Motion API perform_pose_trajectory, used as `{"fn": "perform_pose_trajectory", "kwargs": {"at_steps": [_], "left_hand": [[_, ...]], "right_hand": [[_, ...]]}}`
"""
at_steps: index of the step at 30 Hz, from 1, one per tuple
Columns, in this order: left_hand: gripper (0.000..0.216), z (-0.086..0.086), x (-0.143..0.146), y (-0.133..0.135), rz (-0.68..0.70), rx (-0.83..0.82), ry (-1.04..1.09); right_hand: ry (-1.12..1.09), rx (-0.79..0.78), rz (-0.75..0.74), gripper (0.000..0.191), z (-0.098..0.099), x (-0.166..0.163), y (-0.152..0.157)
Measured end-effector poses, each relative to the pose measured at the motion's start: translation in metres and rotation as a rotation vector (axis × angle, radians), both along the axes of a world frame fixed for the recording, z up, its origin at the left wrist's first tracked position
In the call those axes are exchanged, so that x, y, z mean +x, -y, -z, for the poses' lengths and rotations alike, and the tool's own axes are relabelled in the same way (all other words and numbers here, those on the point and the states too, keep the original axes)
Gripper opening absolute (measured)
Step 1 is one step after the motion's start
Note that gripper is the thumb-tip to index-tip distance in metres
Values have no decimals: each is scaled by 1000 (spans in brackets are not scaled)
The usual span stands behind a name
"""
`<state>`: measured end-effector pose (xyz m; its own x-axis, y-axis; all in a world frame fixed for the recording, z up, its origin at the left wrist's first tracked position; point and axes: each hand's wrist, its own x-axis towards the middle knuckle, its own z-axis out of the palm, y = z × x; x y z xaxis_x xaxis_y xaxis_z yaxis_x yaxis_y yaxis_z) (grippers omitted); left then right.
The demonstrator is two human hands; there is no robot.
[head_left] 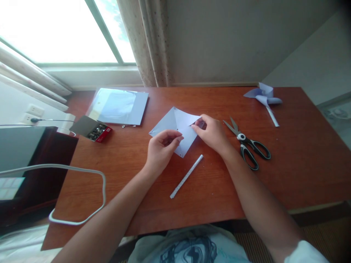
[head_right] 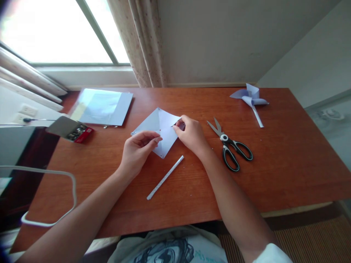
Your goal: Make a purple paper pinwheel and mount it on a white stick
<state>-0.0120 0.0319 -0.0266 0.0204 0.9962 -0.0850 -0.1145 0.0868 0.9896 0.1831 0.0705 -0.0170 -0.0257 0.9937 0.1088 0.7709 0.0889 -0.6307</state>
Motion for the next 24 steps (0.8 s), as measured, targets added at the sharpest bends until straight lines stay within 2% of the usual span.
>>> {"fn": "perform_pose_trajectory", "kwargs": {"at_steps": [5, 10, 13, 15, 20, 24], "left_hand": [[18, -8, -1, 1, -40, -27, 88], [19, -8, -4, -2, -11, -62, 99], [19, -7, -6, -3, 32, -97, 81], [20, -6, -6, -3, 47, -106, 78], [20, -4, -6, -3, 55, -95, 72], [20, -3, -6, -3, 58, -92, 68]], "right_hand": [[-516, 33, 62, 17, 4, 4, 3], [-693, -103, 81, 50, 9, 6, 2], [-759, -230, 137, 60, 8, 4, 3], [-763, -245, 163, 57, 7, 2, 5], [-679, -192, 128, 31, 10, -6, 9], [-570, -116, 128, 28, 13, -8, 10]]}}
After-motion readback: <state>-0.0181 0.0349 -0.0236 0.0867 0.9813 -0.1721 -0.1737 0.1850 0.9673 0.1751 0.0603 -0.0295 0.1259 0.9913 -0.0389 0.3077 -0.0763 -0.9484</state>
